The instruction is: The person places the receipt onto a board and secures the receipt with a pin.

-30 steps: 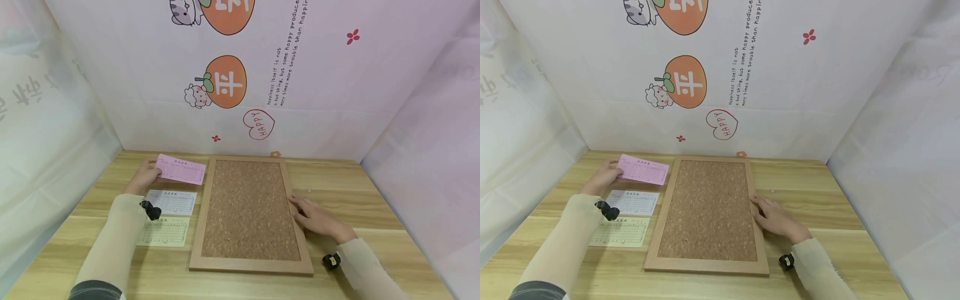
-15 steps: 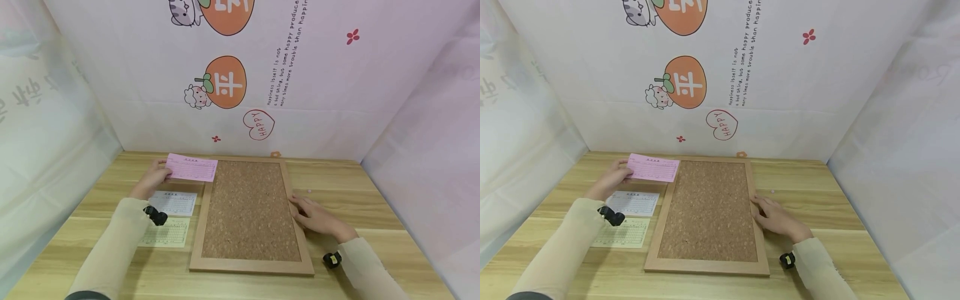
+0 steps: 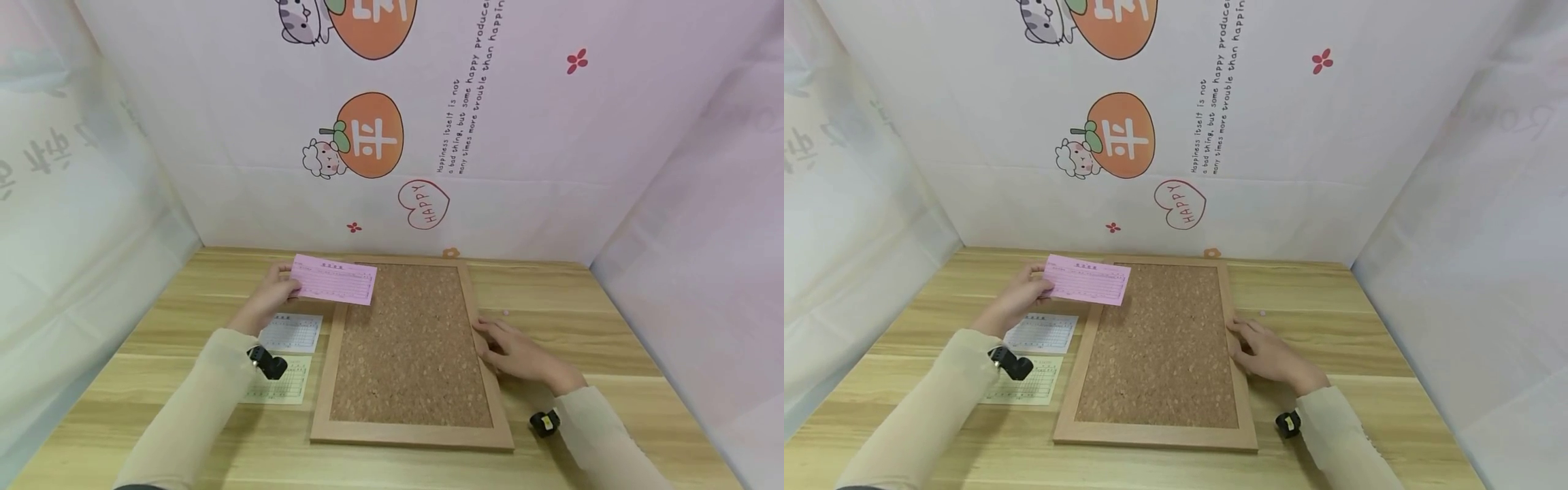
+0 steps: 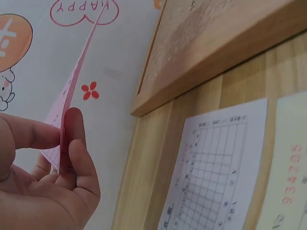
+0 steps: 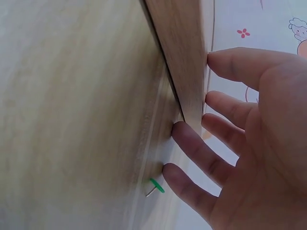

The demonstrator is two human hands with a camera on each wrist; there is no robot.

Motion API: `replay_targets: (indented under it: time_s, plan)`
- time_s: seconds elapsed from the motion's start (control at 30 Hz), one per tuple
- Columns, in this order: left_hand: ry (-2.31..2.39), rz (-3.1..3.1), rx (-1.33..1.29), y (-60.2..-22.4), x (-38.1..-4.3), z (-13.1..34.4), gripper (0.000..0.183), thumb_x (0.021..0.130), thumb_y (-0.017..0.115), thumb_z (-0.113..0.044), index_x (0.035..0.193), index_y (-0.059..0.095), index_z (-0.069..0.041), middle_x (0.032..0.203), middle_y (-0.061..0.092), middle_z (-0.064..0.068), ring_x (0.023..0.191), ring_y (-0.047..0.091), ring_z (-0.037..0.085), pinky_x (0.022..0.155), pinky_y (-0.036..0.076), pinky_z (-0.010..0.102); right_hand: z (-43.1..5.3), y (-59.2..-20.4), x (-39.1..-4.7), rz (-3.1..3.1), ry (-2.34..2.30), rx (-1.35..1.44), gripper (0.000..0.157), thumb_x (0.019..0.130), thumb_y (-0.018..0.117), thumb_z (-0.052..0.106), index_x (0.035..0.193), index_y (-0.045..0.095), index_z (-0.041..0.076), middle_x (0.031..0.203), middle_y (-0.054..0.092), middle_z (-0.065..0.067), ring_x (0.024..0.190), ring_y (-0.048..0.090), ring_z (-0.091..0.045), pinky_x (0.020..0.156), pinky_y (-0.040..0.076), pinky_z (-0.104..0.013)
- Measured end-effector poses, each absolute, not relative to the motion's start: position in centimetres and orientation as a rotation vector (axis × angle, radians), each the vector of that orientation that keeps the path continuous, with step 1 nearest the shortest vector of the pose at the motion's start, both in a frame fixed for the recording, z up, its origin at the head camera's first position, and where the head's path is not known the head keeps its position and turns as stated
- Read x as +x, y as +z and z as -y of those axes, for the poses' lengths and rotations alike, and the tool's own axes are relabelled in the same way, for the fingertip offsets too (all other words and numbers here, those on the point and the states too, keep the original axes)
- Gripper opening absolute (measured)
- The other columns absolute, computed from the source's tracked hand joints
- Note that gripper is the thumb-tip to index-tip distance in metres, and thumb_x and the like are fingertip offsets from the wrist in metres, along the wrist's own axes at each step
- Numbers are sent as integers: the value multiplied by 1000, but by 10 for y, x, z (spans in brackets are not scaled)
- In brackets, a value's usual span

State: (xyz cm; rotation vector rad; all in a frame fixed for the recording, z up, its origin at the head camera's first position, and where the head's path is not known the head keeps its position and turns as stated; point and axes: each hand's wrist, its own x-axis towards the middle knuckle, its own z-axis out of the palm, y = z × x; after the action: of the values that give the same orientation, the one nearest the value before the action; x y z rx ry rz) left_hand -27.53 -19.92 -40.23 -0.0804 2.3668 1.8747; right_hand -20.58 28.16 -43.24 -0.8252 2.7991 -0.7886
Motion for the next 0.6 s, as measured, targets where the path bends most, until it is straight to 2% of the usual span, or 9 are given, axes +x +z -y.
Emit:
replay_targets:
  time_s: [0.23, 0.47, 0.6]
  plan:
    - [1911, -2312, -75, -405, -270, 188, 53, 101, 45, -4, 149, 22, 3, 130, 51, 23, 95, 58, 16, 101, 42, 46, -281, -434, -208, -2814, -775, -795, 55, 103, 58, 25, 148, 43, -3, 155, 33, -26, 137, 35, -48, 104, 36, -63]
    - [1953, -2296, -46, -408, -271, 178, 49, 99, 46, 0, 144, 26, 5, 116, 55, 17, 86, 57, 12, 93, 47, 40, -276, -431, -214, -2897, -698, -848, 44, 102, 60, 22, 139, 55, -3, 146, 43, -28, 132, 39, -49, 103, 37, -63]
    - [1975, -2279, -40, -409, -272, 173, 47, 99, 46, 1, 142, 27, 6, 113, 56, 15, 83, 57, 11, 93, 47, 41, -272, -429, -219, -2913, -687, -874, 39, 101, 61, 21, 134, 60, -1, 145, 44, -28, 131, 40, -47, 102, 38, -62]
